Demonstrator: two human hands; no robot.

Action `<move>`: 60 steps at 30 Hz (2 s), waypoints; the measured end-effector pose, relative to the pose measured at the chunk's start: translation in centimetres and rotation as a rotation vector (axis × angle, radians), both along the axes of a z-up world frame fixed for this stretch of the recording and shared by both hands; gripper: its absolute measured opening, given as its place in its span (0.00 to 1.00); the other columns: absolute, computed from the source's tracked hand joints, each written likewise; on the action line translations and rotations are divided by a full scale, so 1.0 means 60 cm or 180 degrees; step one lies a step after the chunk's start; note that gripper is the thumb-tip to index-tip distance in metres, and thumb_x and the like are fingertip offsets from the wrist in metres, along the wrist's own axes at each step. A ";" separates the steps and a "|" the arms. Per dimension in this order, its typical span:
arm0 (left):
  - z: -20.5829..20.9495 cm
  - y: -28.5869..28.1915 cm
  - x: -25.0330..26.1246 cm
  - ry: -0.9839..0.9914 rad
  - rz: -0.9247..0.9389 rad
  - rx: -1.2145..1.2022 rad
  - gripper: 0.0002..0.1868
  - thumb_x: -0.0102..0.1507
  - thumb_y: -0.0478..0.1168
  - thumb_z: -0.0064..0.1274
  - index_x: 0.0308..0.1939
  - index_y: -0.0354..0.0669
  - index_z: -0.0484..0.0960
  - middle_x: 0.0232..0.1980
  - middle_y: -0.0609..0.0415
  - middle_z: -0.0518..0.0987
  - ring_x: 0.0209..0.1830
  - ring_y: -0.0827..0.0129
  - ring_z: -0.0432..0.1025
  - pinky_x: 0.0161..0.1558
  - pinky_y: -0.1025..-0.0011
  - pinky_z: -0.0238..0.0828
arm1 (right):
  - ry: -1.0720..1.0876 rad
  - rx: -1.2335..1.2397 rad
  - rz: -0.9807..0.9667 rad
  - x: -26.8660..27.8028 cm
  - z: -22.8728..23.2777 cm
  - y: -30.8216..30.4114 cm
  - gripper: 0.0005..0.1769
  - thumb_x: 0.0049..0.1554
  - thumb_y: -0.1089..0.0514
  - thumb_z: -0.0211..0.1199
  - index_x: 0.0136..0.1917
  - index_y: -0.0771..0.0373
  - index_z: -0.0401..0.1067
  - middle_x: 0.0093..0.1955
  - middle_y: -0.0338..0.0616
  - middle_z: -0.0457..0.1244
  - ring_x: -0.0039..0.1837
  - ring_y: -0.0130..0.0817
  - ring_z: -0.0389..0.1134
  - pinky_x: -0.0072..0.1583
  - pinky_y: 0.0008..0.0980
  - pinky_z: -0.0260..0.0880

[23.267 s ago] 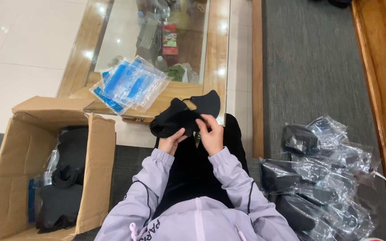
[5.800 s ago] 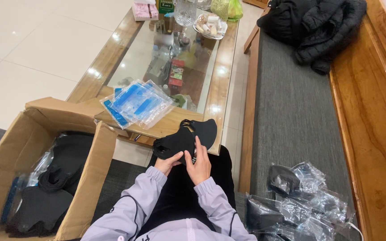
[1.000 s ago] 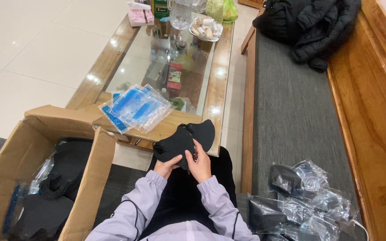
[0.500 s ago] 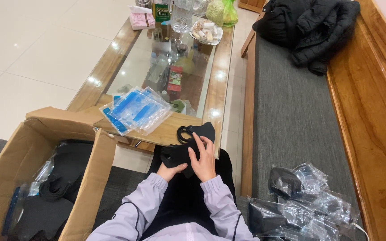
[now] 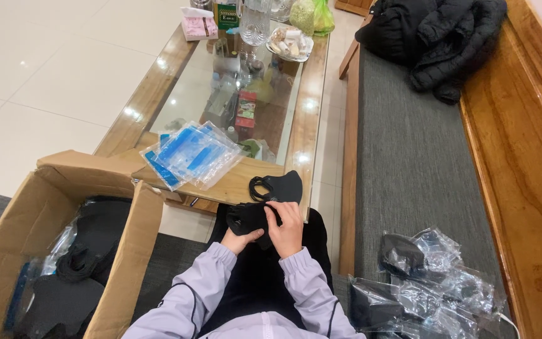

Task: Inspecting and packaging black face masks into plastic sleeves

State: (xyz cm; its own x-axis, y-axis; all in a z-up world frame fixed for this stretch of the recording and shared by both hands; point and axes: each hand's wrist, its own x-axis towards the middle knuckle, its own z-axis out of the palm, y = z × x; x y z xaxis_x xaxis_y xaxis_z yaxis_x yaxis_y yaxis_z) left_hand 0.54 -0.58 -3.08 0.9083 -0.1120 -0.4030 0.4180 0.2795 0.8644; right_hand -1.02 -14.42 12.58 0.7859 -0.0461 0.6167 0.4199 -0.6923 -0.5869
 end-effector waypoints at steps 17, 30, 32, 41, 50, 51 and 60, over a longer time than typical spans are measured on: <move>-0.032 -0.004 -0.003 0.0232 0.0612 -0.0810 0.51 0.46 0.30 0.80 0.70 0.39 0.68 0.64 0.41 0.76 0.55 0.51 0.76 0.47 0.53 0.82 | 0.0206 -0.0117 0.0171 -0.016 -0.059 0.013 0.07 0.58 0.63 0.65 0.51 0.62 0.78 0.40 0.46 0.68 0.46 0.45 0.71 0.50 0.39 0.72; -0.024 0.033 0.011 0.0625 0.1236 -0.1983 0.23 0.56 0.23 0.66 0.52 0.51 0.86 0.53 0.45 0.84 0.46 0.46 0.81 0.48 0.56 0.85 | 0.1694 0.2945 -0.0558 0.060 -0.155 -0.066 0.08 0.61 0.61 0.61 0.53 0.67 0.73 0.27 0.46 0.66 0.21 0.26 0.58 0.26 0.20 0.58; -0.020 0.032 0.009 0.0603 0.1212 -0.1943 0.24 0.55 0.22 0.66 0.52 0.50 0.86 0.52 0.45 0.85 0.44 0.46 0.82 0.47 0.56 0.85 | 0.1773 0.2885 -0.0689 0.067 -0.168 -0.074 0.09 0.61 0.60 0.62 0.53 0.66 0.74 0.25 0.45 0.65 0.20 0.27 0.58 0.24 0.21 0.57; 0.048 0.007 -0.009 0.0391 0.0933 -0.1254 0.34 0.49 0.22 0.71 0.56 0.51 0.84 0.52 0.47 0.85 0.44 0.53 0.82 0.44 0.58 0.85 | 0.2073 0.2232 -0.1042 0.072 -0.139 -0.084 0.19 0.60 0.56 0.63 0.61 0.68 0.71 0.22 0.43 0.64 0.19 0.31 0.61 0.26 0.26 0.57; 0.018 0.023 0.001 0.0621 0.0766 -0.0976 0.43 0.44 0.23 0.77 0.62 0.48 0.80 0.57 0.48 0.83 0.51 0.53 0.79 0.50 0.54 0.81 | 0.2232 0.1614 -0.1042 0.072 -0.101 -0.083 0.25 0.60 0.52 0.61 0.67 0.65 0.68 0.26 0.43 0.67 0.26 0.34 0.69 0.35 0.30 0.68; 0.014 0.023 0.002 0.0682 0.0754 -0.0956 0.44 0.44 0.24 0.78 0.63 0.48 0.79 0.57 0.48 0.83 0.51 0.54 0.79 0.51 0.52 0.80 | 0.2236 0.1465 -0.1076 0.073 -0.099 -0.082 0.26 0.60 0.52 0.61 0.68 0.65 0.68 0.27 0.44 0.67 0.27 0.36 0.69 0.38 0.32 0.69; 0.022 0.031 0.000 0.0840 0.0670 -0.0903 0.51 0.43 0.22 0.78 0.68 0.47 0.75 0.64 0.46 0.79 0.57 0.49 0.76 0.54 0.48 0.77 | 0.2423 0.0668 -0.1304 0.077 -0.120 -0.097 0.28 0.60 0.47 0.60 0.72 0.51 0.65 0.33 0.40 0.69 0.44 0.48 0.74 0.52 0.45 0.71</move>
